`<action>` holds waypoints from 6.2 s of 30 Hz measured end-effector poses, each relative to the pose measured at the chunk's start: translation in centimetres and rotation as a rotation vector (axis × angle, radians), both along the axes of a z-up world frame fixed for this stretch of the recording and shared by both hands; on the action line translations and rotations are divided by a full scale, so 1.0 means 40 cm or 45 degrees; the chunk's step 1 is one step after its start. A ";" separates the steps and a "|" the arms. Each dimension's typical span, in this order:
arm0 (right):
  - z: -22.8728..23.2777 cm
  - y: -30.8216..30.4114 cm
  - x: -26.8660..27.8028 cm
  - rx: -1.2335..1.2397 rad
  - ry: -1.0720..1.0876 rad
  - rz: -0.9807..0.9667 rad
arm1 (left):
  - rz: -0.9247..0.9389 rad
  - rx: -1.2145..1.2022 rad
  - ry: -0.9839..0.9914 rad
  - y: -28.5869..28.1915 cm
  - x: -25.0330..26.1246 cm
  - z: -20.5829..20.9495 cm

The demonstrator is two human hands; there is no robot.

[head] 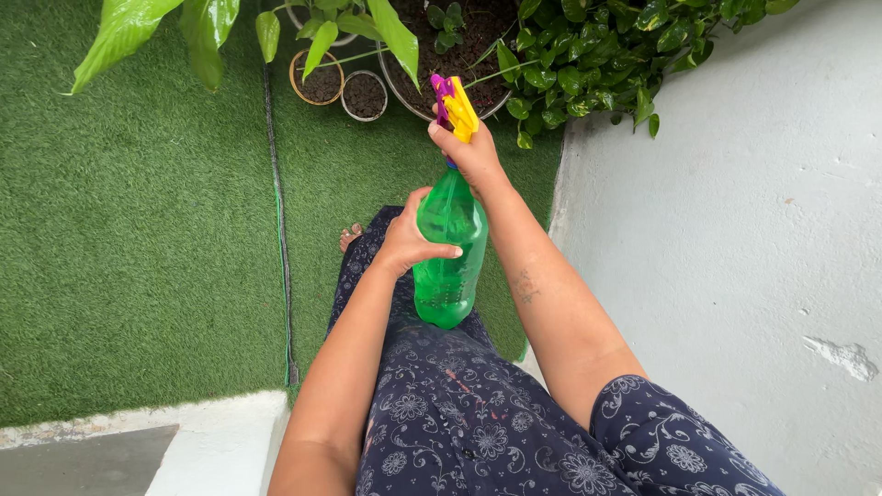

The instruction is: The person uses a green spray bottle to mist water onto the leaves of various potted plants located on a staircase and a balcony floor.

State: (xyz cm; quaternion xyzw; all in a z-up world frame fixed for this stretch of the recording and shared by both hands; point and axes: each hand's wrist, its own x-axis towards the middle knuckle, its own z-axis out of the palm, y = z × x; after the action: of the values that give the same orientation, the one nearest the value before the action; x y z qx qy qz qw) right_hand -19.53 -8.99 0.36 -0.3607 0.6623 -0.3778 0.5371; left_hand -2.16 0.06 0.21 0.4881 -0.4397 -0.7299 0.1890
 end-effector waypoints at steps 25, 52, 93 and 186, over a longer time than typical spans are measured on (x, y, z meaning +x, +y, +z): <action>-0.067 0.176 -0.369 0.120 -0.096 -0.411 | -0.385 0.100 -0.081 0.039 -0.320 -0.025; -0.074 0.268 -0.650 0.074 -0.177 -0.715 | -0.657 -0.016 -0.170 0.032 -0.599 -0.034; -0.017 0.513 -0.963 0.001 -0.135 -1.406 | -1.403 -0.083 -0.183 0.023 -0.962 -0.005; 0.901 0.126 -0.837 -0.844 0.638 -1.261 | -1.274 -1.071 0.371 -0.430 -0.953 0.811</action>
State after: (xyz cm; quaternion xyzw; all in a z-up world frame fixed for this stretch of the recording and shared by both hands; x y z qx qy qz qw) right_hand -53.01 -3.95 36.39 -0.2361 0.7039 -0.6698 -0.0115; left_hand -40.28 -17.15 32.64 0.0066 -0.8301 -0.5544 0.0594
